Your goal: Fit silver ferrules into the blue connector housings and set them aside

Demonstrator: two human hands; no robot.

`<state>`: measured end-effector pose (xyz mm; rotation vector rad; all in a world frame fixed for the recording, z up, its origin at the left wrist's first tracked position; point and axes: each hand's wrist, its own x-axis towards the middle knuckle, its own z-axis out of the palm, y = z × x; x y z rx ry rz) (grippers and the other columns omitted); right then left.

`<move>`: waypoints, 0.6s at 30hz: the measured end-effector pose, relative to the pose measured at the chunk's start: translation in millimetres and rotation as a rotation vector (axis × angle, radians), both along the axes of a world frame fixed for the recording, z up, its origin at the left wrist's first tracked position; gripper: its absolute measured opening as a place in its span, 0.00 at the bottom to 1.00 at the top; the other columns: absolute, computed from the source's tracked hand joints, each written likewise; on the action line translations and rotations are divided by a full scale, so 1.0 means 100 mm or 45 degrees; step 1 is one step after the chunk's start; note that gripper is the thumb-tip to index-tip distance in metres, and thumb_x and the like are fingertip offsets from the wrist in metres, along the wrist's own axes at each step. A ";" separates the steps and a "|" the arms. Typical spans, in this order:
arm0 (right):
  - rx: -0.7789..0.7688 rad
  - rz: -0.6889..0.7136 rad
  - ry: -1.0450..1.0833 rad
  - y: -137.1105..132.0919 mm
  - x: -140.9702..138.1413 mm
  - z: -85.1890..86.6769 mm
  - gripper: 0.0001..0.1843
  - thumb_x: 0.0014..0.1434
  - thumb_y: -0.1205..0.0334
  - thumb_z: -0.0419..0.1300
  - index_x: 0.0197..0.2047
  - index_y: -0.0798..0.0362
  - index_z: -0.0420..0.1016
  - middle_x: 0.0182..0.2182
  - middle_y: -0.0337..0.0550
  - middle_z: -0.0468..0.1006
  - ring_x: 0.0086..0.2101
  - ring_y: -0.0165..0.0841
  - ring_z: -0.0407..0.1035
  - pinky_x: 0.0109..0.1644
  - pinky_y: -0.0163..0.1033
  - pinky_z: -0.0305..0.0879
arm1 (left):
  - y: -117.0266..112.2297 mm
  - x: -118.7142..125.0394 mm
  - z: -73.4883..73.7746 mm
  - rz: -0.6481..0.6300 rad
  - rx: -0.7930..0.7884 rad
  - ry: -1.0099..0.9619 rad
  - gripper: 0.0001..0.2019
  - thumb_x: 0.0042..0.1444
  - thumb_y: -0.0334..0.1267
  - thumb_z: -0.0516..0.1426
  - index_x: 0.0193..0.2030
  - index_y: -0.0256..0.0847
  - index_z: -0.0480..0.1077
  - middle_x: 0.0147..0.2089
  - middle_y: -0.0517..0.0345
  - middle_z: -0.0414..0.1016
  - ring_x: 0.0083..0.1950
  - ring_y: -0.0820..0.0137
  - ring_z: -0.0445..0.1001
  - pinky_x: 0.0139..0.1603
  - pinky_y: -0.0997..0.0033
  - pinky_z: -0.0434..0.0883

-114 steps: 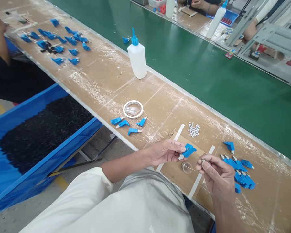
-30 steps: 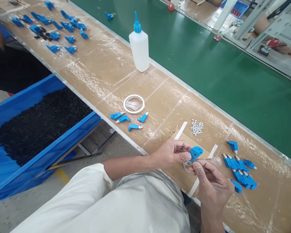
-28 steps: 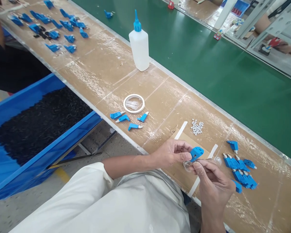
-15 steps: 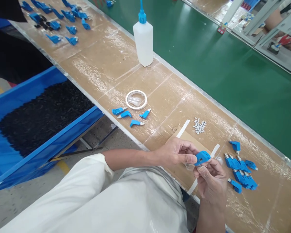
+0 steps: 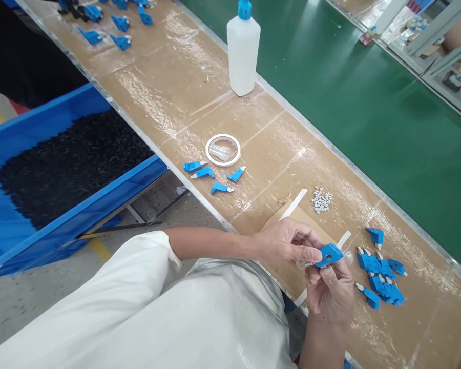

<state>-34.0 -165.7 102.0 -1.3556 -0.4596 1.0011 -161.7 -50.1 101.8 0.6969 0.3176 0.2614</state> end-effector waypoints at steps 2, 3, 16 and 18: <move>0.004 -0.004 0.046 0.01 -0.03 0.00 0.16 0.42 0.51 0.79 0.31 0.49 0.82 0.19 0.35 0.75 0.15 0.23 0.63 0.16 0.27 0.62 | 0.00 0.00 0.00 0.017 0.005 0.004 0.32 0.37 0.61 0.71 0.37 0.34 0.75 0.33 0.52 0.79 0.31 0.73 0.74 0.38 0.70 0.70; 0.000 -0.012 0.066 0.01 -0.04 0.01 0.16 0.42 0.52 0.79 0.31 0.49 0.83 0.19 0.35 0.75 0.15 0.23 0.64 0.16 0.27 0.62 | 0.00 0.00 0.00 0.030 0.012 0.011 0.32 0.37 0.62 0.71 0.37 0.34 0.75 0.33 0.52 0.79 0.31 0.73 0.74 0.37 0.71 0.70; -0.010 -0.145 0.116 -0.03 -0.14 -0.02 0.16 0.42 0.55 0.79 0.34 0.49 0.83 0.23 0.37 0.78 0.20 0.25 0.68 0.18 0.26 0.65 | -0.02 0.00 -0.04 0.093 0.089 -0.027 0.32 0.38 0.63 0.70 0.37 0.34 0.75 0.31 0.55 0.77 0.32 0.73 0.74 0.37 0.71 0.71; 0.016 -0.135 0.099 -0.03 -0.14 -0.03 0.16 0.43 0.55 0.79 0.34 0.49 0.83 0.23 0.37 0.78 0.20 0.26 0.69 0.18 0.27 0.65 | -0.03 0.03 -0.07 0.076 0.084 -0.058 0.32 0.38 0.63 0.70 0.37 0.34 0.74 0.30 0.56 0.77 0.31 0.72 0.75 0.36 0.70 0.71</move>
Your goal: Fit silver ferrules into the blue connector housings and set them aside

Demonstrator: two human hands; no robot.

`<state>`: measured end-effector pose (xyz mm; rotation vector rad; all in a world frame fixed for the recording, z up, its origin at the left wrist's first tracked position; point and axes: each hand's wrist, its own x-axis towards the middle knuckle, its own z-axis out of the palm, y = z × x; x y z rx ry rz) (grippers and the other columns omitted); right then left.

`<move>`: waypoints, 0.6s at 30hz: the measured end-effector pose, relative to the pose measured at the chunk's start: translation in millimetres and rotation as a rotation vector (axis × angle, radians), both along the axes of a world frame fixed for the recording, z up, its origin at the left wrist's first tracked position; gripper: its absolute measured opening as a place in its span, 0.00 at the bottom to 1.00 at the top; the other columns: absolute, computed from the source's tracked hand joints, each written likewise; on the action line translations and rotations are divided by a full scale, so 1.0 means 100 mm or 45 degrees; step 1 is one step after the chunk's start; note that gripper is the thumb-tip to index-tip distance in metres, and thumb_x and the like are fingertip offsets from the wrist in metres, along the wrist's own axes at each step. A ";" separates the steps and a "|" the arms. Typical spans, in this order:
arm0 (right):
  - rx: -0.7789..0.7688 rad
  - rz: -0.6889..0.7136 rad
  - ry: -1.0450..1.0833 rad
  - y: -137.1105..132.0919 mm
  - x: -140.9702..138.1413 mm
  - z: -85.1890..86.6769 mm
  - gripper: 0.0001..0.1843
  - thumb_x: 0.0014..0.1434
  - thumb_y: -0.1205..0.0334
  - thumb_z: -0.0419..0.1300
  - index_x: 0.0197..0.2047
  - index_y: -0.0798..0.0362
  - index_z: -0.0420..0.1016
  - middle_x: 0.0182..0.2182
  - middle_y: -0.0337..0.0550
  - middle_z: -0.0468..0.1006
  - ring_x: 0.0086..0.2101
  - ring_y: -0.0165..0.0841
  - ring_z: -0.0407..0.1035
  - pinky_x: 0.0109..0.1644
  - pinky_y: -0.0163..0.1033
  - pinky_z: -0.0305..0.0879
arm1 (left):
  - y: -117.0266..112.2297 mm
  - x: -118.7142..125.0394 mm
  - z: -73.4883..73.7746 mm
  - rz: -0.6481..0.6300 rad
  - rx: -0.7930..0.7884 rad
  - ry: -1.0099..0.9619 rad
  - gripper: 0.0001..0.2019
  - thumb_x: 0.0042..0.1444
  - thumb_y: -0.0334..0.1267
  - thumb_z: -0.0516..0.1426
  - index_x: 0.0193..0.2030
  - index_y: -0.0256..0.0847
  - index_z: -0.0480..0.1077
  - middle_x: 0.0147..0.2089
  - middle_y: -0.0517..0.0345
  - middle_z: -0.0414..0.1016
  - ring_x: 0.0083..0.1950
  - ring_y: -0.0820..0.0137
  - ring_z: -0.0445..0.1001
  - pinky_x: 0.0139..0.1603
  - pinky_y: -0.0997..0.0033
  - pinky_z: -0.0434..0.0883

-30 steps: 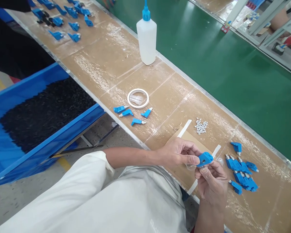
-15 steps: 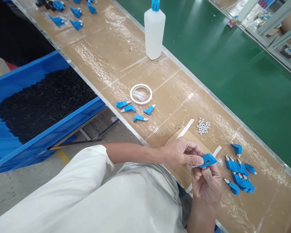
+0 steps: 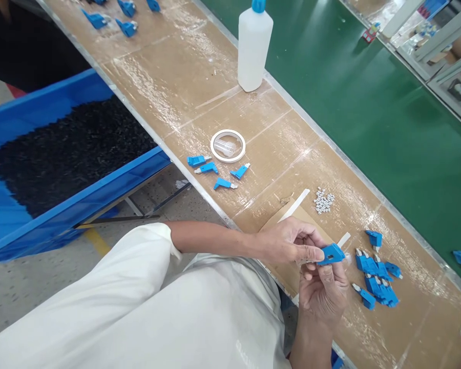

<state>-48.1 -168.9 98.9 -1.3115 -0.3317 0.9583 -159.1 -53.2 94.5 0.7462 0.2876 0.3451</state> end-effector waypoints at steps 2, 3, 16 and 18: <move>0.023 0.006 -0.014 0.01 0.00 -0.01 0.15 0.44 0.54 0.78 0.33 0.49 0.83 0.22 0.37 0.77 0.21 0.26 0.68 0.19 0.27 0.65 | 0.01 0.03 -0.02 -0.003 -0.003 0.009 0.32 0.37 0.63 0.70 0.36 0.34 0.74 0.29 0.57 0.76 0.30 0.73 0.74 0.35 0.71 0.70; 0.025 0.011 -0.007 0.02 0.01 -0.01 0.15 0.44 0.55 0.78 0.33 0.50 0.83 0.22 0.37 0.77 0.21 0.26 0.68 0.19 0.27 0.65 | 0.02 0.04 -0.02 -0.002 -0.008 0.025 0.32 0.37 0.63 0.70 0.36 0.34 0.74 0.29 0.57 0.76 0.30 0.74 0.73 0.34 0.72 0.70; 0.056 0.051 -0.140 -0.52 0.31 0.09 0.23 0.47 0.45 0.76 0.44 0.45 0.86 0.27 0.40 0.72 0.19 0.22 0.59 0.16 0.28 0.57 | 0.21 0.29 0.18 0.078 0.223 0.171 0.23 0.45 0.55 0.69 0.33 0.34 0.74 0.27 0.60 0.73 0.27 0.77 0.68 0.31 0.74 0.68; 0.041 0.066 -0.202 -0.78 0.38 0.06 0.18 0.49 0.47 0.75 0.42 0.45 0.87 0.26 0.41 0.73 0.18 0.23 0.61 0.16 0.30 0.58 | 0.50 0.54 0.12 0.130 0.477 0.310 0.17 0.52 0.50 0.66 0.34 0.35 0.74 0.28 0.59 0.74 0.27 0.76 0.69 0.32 0.74 0.69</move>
